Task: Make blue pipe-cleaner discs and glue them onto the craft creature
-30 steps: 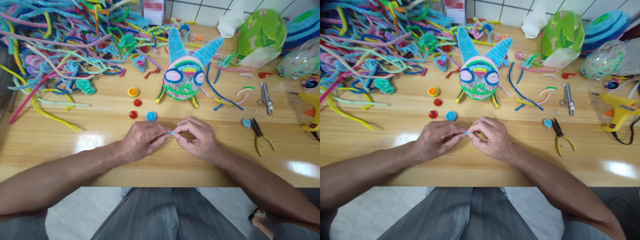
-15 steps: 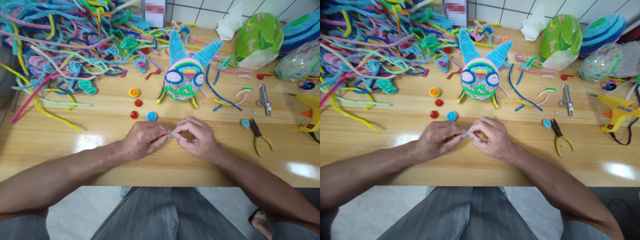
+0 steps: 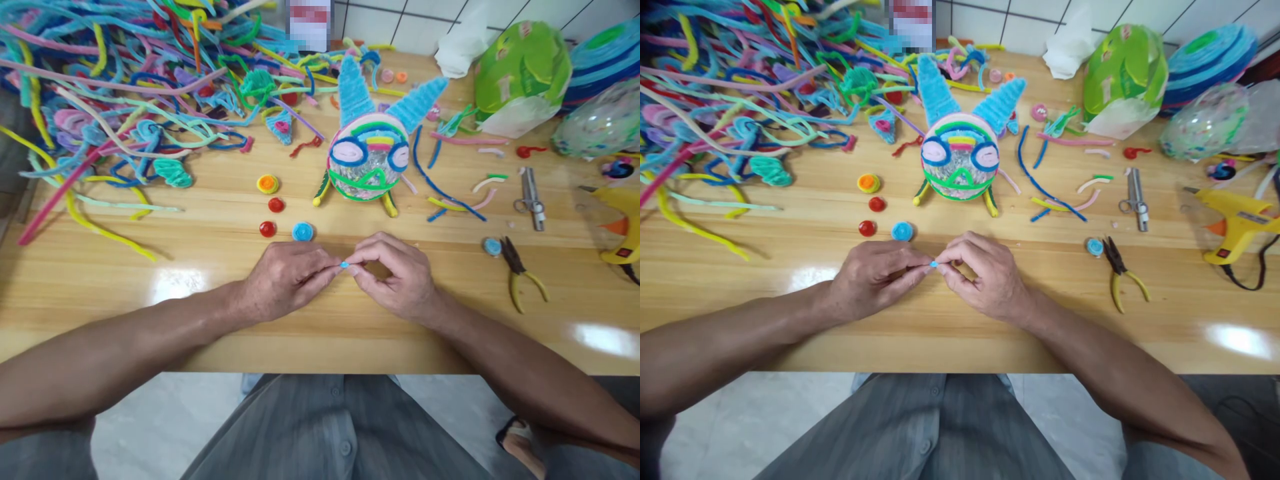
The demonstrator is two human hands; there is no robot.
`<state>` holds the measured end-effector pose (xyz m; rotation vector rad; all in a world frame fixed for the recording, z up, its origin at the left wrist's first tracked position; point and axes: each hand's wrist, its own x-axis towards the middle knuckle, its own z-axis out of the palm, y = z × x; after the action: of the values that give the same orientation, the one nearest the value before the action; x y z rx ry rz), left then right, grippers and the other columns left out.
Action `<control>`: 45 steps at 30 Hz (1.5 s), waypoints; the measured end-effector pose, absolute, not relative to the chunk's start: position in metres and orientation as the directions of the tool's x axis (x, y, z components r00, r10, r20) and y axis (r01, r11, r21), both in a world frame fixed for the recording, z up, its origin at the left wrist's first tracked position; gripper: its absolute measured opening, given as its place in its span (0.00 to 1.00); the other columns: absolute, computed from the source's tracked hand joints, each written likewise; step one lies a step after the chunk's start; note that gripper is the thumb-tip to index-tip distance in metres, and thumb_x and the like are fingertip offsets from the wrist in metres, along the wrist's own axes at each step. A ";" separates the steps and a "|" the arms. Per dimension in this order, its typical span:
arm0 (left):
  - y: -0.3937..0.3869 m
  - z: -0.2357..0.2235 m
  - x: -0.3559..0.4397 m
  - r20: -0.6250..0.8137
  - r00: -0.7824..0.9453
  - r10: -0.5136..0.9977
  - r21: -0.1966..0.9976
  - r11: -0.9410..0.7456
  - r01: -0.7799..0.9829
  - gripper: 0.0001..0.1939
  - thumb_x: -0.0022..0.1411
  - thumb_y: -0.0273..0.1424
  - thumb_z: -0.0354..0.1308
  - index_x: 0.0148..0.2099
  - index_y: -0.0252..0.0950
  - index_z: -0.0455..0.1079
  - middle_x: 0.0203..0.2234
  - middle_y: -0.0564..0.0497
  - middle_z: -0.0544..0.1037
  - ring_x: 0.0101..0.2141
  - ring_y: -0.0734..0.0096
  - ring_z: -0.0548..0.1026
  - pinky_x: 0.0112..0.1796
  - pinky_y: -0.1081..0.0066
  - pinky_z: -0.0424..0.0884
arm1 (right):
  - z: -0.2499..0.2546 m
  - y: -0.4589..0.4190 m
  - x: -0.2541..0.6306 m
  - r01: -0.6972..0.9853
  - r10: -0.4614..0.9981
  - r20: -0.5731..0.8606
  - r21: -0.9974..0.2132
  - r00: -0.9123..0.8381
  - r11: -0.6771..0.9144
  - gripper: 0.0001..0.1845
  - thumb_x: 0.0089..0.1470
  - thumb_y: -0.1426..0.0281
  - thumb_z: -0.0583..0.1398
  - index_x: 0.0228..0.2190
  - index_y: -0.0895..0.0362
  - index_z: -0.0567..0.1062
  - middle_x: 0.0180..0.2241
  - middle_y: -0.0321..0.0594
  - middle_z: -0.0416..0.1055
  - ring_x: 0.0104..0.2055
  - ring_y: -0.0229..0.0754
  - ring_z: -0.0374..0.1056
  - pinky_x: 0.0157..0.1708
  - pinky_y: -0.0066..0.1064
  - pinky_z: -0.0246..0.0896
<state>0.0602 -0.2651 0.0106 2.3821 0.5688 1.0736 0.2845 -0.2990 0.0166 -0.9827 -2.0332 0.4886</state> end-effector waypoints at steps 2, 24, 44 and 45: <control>-0.265 0.011 0.060 0.583 0.608 0.539 0.564 -0.807 0.175 0.02 0.70 0.24 0.62 0.43 0.32 0.76 0.26 0.52 0.81 0.26 0.76 0.77 0.27 0.78 0.69 | 0.017 -0.299 0.285 0.470 0.776 0.500 -0.618 -0.384 0.631 0.05 0.61 0.76 0.64 0.38 0.54 0.76 0.32 0.38 0.79 0.33 0.39 0.74 0.34 0.31 0.71; -0.264 0.014 0.059 0.494 0.591 0.638 0.679 -0.707 0.195 0.03 0.70 0.26 0.62 0.41 0.33 0.77 0.23 0.54 0.80 0.22 0.80 0.73 0.25 0.80 0.66 | 0.013 -0.299 0.285 0.506 0.810 0.470 -0.632 -0.351 0.587 0.08 0.65 0.69 0.65 0.45 0.53 0.75 0.35 0.37 0.79 0.33 0.38 0.75 0.34 0.30 0.71; -0.264 0.013 0.060 0.448 0.579 0.681 0.746 -0.642 0.177 0.04 0.69 0.26 0.62 0.41 0.32 0.79 0.26 0.51 0.83 0.23 0.80 0.75 0.26 0.80 0.67 | 0.008 -0.299 0.288 0.513 0.841 0.422 -0.666 -0.339 0.541 0.10 0.66 0.66 0.65 0.48 0.51 0.76 0.36 0.37 0.79 0.36 0.39 0.77 0.37 0.31 0.73; -0.264 0.012 0.060 0.454 0.576 0.680 0.744 -0.645 0.173 0.04 0.69 0.26 0.63 0.40 0.32 0.79 0.25 0.51 0.83 0.23 0.80 0.74 0.26 0.80 0.67 | 0.008 -0.299 0.288 0.512 0.842 0.420 -0.668 -0.339 0.540 0.10 0.66 0.66 0.65 0.49 0.51 0.76 0.36 0.37 0.79 0.36 0.39 0.77 0.37 0.31 0.73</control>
<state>0.0601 -0.2638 0.0124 2.1502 0.6770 0.9946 0.2878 -0.2990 0.0076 -1.0932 -2.0131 0.5481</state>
